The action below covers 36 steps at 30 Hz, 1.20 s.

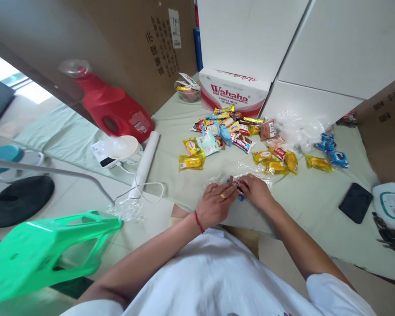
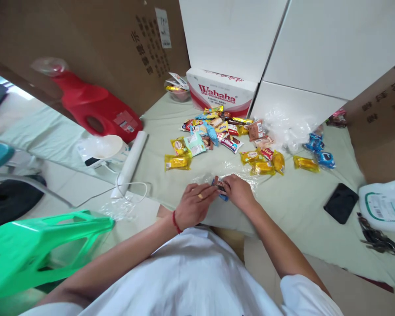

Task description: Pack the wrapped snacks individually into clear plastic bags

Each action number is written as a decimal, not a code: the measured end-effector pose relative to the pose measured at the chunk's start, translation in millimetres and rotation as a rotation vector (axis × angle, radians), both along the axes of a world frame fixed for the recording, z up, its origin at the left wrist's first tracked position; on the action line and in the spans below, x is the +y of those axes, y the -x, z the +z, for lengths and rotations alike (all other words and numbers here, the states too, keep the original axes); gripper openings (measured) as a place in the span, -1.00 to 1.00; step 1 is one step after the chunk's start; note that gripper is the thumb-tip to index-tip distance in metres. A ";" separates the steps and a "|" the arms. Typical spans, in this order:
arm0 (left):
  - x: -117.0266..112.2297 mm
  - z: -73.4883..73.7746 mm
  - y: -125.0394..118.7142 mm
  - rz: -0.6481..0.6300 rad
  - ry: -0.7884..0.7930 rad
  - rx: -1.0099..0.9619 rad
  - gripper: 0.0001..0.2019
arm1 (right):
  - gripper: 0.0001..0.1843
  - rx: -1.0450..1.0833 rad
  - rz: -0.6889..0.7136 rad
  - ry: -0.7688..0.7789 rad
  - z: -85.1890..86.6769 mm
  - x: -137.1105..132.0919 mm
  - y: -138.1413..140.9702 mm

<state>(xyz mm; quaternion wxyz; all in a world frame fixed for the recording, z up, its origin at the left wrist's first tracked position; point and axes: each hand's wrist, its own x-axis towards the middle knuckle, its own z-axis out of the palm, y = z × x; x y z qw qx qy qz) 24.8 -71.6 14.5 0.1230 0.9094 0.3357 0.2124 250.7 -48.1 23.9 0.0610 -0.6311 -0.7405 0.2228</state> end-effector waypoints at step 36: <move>29.4 -37.6 4.3 0.341 0.318 -0.117 -0.61 | -0.33 0.061 0.346 -0.039 -12.6 -24.1 9.1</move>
